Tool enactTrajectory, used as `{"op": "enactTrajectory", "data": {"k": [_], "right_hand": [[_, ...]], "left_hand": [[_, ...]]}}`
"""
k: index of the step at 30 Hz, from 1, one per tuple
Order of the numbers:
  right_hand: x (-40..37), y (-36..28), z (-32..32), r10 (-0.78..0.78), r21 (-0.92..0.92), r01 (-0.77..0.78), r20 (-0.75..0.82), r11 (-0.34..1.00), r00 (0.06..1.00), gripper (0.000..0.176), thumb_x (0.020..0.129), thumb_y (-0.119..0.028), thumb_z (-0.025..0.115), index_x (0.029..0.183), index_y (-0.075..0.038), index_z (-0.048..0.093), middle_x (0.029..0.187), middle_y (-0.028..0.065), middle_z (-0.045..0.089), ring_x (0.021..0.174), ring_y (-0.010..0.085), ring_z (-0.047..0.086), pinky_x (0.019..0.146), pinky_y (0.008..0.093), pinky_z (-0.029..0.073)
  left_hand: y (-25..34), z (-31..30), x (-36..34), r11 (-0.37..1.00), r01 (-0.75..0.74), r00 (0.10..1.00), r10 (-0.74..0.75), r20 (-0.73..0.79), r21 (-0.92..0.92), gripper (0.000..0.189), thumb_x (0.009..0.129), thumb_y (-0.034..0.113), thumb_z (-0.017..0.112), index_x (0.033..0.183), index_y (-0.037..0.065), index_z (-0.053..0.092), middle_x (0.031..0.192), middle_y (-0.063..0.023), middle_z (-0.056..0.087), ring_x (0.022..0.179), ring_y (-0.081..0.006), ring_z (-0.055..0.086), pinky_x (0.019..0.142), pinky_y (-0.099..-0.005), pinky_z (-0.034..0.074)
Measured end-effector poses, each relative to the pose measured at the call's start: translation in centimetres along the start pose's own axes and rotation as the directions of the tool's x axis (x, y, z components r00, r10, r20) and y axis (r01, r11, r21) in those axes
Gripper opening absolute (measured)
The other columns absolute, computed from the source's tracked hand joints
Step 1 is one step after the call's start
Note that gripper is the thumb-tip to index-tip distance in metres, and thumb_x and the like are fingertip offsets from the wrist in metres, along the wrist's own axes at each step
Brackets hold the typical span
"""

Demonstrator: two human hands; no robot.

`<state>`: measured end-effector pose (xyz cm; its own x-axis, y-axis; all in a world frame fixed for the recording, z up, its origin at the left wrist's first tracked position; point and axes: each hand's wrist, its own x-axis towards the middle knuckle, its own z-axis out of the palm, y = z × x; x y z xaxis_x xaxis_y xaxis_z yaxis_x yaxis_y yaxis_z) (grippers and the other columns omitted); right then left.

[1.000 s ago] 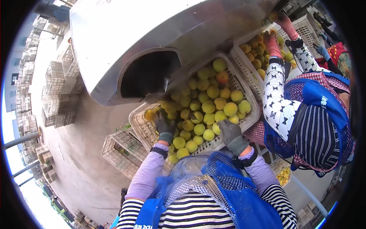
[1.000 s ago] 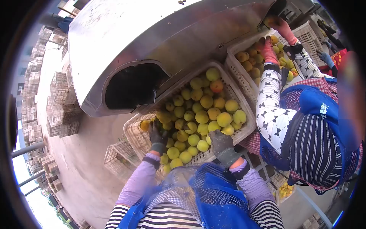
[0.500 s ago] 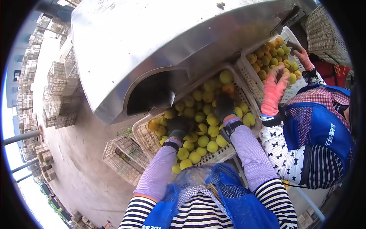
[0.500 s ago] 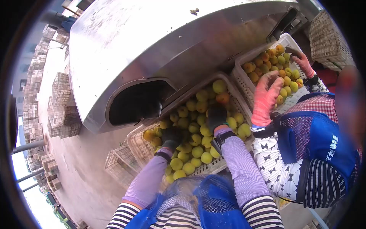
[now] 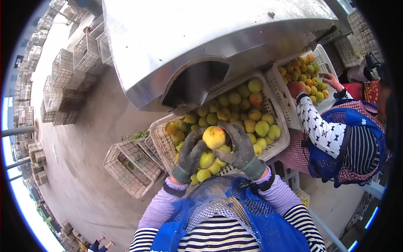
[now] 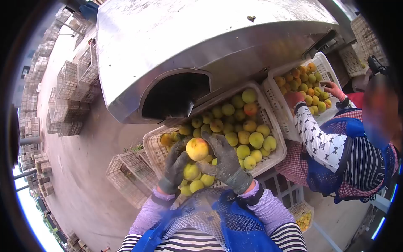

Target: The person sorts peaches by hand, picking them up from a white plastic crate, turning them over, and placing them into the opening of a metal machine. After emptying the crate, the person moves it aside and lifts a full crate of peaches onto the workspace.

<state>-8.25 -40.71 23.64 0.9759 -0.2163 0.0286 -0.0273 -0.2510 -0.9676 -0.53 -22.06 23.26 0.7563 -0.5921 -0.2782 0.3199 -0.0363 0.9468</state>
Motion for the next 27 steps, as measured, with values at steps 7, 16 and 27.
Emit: {"op": "enactTrajectory", "data": {"k": [7, 16, 27], "right_hand": [[0.5, -3.1, 0.4, -0.176, -0.13, 0.164, -0.084, 0.978, 0.981, 0.087, 0.065, -0.026, 0.091, 0.138, 0.001, 0.052, 0.125, 0.0185, 0.056, 0.114, 0.0332, 0.058, 0.095, 0.0411, 0.052], [6.4, -4.1, 2.7, -0.35, -0.444, 0.226, -0.22, 0.867, 0.91, 0.076, 0.065, -0.032, 0.087, 0.129, -0.001, 0.058, 0.111, 0.0185, 0.061, 0.1, 0.0356, 0.063, 0.083, 0.0432, 0.055], [18.6, 3.4, 4.7, -0.376, -0.712, 0.204, -0.091, 0.672, 0.922, 0.06, 0.074, -0.039, 0.084, 0.118, -0.005, 0.061, 0.105, 0.016, 0.066, 0.084, 0.0354, 0.065, 0.07, 0.0456, 0.053]], "left_hand": [[2.9, -0.1, -0.8, 0.995, -0.037, 0.999, 0.038, 0.015, -0.092, 0.066, 0.086, 0.02, 0.075, 0.141, -0.002, 0.047, 0.129, -0.0126, 0.057, 0.121, -0.0236, 0.055, 0.105, -0.0367, 0.044], [5.7, -0.5, 0.1, 0.981, -0.196, 0.957, 0.191, -0.219, -0.003, 0.043, 0.097, 0.015, 0.06, 0.135, -0.002, 0.051, 0.128, -0.0159, 0.058, 0.113, -0.0243, 0.059, 0.097, -0.0379, 0.05], [2.0, -2.3, 1.8, 0.874, -0.024, 0.948, -0.135, -0.289, -0.486, 0.038, 0.104, 0.026, 0.051, 0.135, 0.005, 0.053, 0.117, -0.011, 0.063, 0.105, -0.0217, 0.064, 0.091, -0.0353, 0.056]]}}
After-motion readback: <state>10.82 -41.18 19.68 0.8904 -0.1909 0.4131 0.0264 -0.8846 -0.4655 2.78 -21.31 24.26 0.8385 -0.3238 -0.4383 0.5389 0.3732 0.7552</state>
